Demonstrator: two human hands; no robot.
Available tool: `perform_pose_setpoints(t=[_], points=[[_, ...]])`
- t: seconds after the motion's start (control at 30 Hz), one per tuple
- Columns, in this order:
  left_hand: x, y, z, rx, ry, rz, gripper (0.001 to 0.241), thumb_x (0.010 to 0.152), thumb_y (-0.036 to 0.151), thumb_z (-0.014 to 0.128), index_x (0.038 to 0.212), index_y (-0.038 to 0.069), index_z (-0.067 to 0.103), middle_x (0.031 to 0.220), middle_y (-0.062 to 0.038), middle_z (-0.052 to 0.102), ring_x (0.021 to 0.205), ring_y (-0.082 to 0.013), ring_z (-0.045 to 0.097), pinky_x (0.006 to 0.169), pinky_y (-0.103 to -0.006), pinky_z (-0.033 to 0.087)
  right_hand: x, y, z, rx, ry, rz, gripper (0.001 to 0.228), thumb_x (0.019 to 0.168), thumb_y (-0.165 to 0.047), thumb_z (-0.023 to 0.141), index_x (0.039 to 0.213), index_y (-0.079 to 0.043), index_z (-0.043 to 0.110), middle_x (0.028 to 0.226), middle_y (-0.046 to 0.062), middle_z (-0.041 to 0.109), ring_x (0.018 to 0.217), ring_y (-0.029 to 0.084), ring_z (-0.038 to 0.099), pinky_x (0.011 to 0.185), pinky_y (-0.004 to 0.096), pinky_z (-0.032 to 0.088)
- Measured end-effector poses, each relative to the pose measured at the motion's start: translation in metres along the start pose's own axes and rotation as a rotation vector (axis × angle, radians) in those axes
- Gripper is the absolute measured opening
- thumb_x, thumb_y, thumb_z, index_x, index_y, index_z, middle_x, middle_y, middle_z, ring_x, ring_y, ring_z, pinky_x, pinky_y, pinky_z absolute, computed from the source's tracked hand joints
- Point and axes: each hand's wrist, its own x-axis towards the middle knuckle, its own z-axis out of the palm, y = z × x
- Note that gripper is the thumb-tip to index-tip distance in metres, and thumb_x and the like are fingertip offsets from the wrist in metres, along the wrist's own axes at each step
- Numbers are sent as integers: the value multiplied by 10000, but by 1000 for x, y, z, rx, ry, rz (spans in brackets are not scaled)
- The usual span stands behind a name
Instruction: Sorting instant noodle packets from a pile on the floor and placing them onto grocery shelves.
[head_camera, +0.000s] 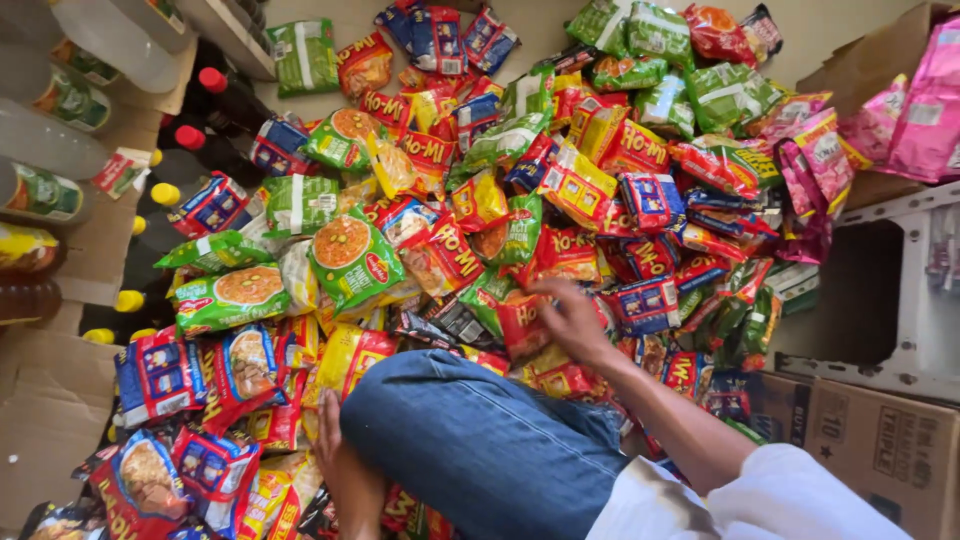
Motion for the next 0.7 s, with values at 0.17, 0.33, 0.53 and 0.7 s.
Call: perform_pose_setpoints(t=[0.17,0.33,0.53,0.7], points=[[-5,0,6,88,19,9,600,868,254,653,1433,82,544,1640,-195,397,1538,-383,340,1191,-577,264,-42,53,-52,-263,285,-23,258,934,-57,641,1183,-45,708,1185,125,688,1147,277,657,989,365,511],[-13,2,13,48,115,38,473,876,225,715,1335,130,654,1575,-228,490,1446,-404,478,1173,-500,397,-93,89,-75,-219,428,148,280,932,-115,667,1205,-53,681,1136,126,658,1021,247,676,894,352,543],[-7,7,14,22,160,15,503,841,191,770,1329,124,673,1518,-231,553,1347,-413,582,1104,-453,484,-112,98,-84,-229,504,260,317,892,-135,693,1199,-61,673,1112,133,640,992,260,672,866,360,542],[-1,4,9,35,66,18,554,833,183,761,1373,116,654,1530,-260,531,1347,-423,562,1060,-454,487,-108,103,-79,-355,532,109,343,860,-148,731,1183,-53,667,1134,150,636,1096,336,629,945,409,504]])
